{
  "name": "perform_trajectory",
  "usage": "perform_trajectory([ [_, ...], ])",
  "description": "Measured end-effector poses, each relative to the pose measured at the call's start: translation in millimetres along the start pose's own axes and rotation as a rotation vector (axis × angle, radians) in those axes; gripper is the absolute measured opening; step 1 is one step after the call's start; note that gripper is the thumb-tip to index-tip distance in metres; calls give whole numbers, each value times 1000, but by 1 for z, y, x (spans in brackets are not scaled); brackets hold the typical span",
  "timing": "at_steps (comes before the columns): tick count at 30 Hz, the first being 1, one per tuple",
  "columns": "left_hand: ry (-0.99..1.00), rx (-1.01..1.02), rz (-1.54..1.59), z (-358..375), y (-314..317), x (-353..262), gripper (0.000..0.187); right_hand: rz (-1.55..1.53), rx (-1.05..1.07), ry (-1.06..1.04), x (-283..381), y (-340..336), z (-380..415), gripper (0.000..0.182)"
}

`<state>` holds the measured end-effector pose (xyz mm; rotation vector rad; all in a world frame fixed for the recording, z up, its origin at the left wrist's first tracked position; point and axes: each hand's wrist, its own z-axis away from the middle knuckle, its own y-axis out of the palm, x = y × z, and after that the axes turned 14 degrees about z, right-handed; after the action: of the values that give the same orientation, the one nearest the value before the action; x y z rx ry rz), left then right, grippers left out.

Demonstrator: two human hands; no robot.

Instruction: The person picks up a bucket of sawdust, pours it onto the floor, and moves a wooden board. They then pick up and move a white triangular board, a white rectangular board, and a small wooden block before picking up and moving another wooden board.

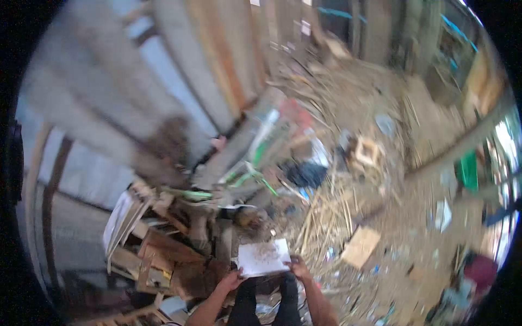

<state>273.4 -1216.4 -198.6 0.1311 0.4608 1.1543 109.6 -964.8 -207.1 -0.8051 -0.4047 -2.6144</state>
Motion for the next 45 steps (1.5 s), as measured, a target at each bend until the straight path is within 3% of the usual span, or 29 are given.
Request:
perform_trajectory([
  [7,179,-42,110,152,-3,-31,31,305,254,-171,128,84,80,48],
  [11,348,-31,445,209,-32,-74,31,352,429,-166,184,180,113,47],
  [13,587,81,522,219,-61,-93,31,372,579,-173,191,221,109,52],
  [14,607,92,543,225,-72,-105,31,394,635,-197,198,245,102,54],
  [16,612,-91,545,247,-89,-131,32,462,676,-194,216,297,105,57],
  [18,686,-62,568,237,-119,-149,35,532,671,-153,227,344,96,57],
  [19,709,-132,582,252,-125,-165,34,725,716,-273,227,363,79,55],
  [23,1024,-679,133,263,-178,-228,29,891,769,-476,248,482,81,50],
  [25,1184,-833,40,283,-199,-275,29,891,801,-583,261,547,87,47],
  [28,1386,-980,-21,321,-224,-344,29,873,830,-728,276,639,94,43],
  [31,1520,-930,120,281,-290,-390,30,769,814,-740,268,708,77,39],
  [33,1462,-1027,146,275,-306,-413,25,673,799,-717,246,739,43,38],
  [34,1464,-1035,147,279,-308,-416,25,963,677,-866,240,748,32,34],
  [35,1327,-1089,-116,285,-308,-417,24,1247,532,-1007,236,756,23,31],
  [36,1174,-1125,-376,291,-306,-418,24,1242,532,-1005,232,762,14,31],
  [37,1292,-1041,-246,268,-321,-414,26,1494,559,-1047,228,762,6,31],
  [38,1284,-1036,-250,269,-322,-414,26,1753,583,-1075,222,758,-8,31],
  [40,1405,-1079,-370,275,-318,-415,27,1417,720,-885,190,753,-75,41],
  [42,1396,-1019,-284,270,-320,-417,26,1352,472,-1055,219,755,-1,45],
  [43,1389,-969,-199,269,-322,-419,26,1205,557,-1029,223,754,2,46],
  [45,1378,-928,-226,269,-330,-421,27,1225,570,-1060,228,756,8,45],
])
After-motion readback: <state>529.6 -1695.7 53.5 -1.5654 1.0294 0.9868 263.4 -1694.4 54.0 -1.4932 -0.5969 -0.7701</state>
